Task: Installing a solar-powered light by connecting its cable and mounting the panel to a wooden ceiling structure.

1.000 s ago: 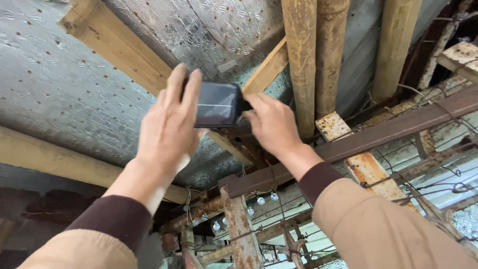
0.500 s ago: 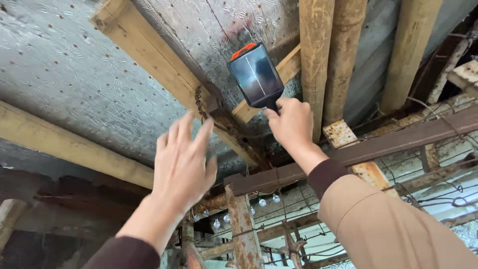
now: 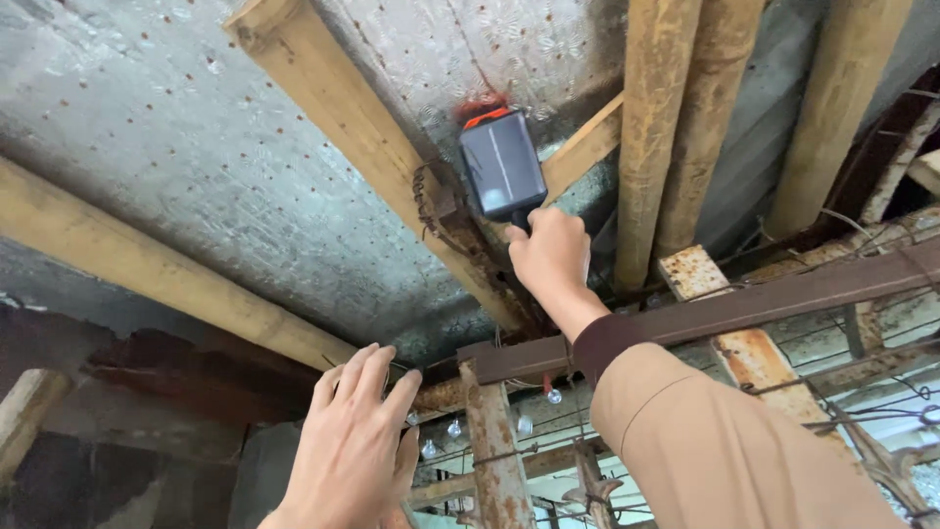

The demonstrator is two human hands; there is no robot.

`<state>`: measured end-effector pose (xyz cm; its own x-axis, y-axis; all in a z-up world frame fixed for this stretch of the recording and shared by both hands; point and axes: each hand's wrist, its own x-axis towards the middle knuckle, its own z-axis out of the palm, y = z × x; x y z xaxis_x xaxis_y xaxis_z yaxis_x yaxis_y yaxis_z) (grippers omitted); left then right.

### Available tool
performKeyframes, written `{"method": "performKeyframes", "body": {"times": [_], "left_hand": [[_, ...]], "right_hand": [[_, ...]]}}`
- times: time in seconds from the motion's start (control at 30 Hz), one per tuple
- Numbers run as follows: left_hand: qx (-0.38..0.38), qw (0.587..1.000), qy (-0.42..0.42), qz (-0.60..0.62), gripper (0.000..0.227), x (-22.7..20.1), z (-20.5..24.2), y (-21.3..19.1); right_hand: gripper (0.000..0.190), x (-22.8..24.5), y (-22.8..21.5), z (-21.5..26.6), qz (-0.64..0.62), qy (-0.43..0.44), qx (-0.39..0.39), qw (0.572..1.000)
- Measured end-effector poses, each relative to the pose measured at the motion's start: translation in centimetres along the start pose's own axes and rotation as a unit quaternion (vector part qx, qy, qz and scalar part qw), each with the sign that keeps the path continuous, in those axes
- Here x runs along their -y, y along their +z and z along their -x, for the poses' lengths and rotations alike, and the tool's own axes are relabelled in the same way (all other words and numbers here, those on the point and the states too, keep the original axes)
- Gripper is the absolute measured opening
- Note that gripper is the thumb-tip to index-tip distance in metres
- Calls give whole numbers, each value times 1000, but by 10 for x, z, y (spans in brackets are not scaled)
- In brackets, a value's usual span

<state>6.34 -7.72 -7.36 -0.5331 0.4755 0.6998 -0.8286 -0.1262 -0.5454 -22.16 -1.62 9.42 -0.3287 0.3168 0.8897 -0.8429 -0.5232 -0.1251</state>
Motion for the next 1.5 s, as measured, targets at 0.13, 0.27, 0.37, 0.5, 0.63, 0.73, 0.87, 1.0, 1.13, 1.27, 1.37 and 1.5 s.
{"method": "performKeyframes", "body": {"times": [0.13, 0.27, 0.37, 0.5, 0.63, 0.73, 0.87, 1.0, 1.13, 1.27, 1.37, 1.5], "left_hand": [[-8, 1000, -8, 0, 62, 5, 22, 10], [49, 997, -39, 37, 51, 4, 35, 13], [66, 994, -66, 61, 50, -2, 39, 18], [115, 976, -149, 108, 50, -16, 40, 13], [215, 932, -227, 183, 56, -33, 43, 11], [288, 889, -284, 216, 78, -53, 57, 18], [342, 851, -326, 230, 86, -80, 92, 38], [295, 843, -408, 192, 86, -101, 142, 72], [303, 820, -461, 154, 109, -125, 201, 111], [72, 830, -542, 106, 100, -152, 254, 171], [66, 820, -559, 106, 96, -139, 234, 131], [100, 835, -519, 155, 97, -116, 188, 82]], "right_hand": [[51, 10, -4, -5, 9, 4, -9, 1000], [75, 17, -14, -6, -11, 2, 25, 1000], [64, 32, -29, 5, -82, 41, 51, 994], [35, 34, -30, 9, -150, 51, 56, 986], [52, 39, -36, 10, -176, 83, 74, 978], [52, 41, -41, 11, -173, 78, 70, 979], [44, 41, -41, 9, -160, 95, 84, 979], [36, 20, -22, -7, -150, 63, 66, 984], [56, 30, -45, 9, -146, 58, 85, 984], [32, 14, -43, -1, -182, 66, 72, 978], [37, 2, -41, -3, -191, 51, 75, 977], [29, -12, -40, -5, -238, 39, 88, 966]]}}
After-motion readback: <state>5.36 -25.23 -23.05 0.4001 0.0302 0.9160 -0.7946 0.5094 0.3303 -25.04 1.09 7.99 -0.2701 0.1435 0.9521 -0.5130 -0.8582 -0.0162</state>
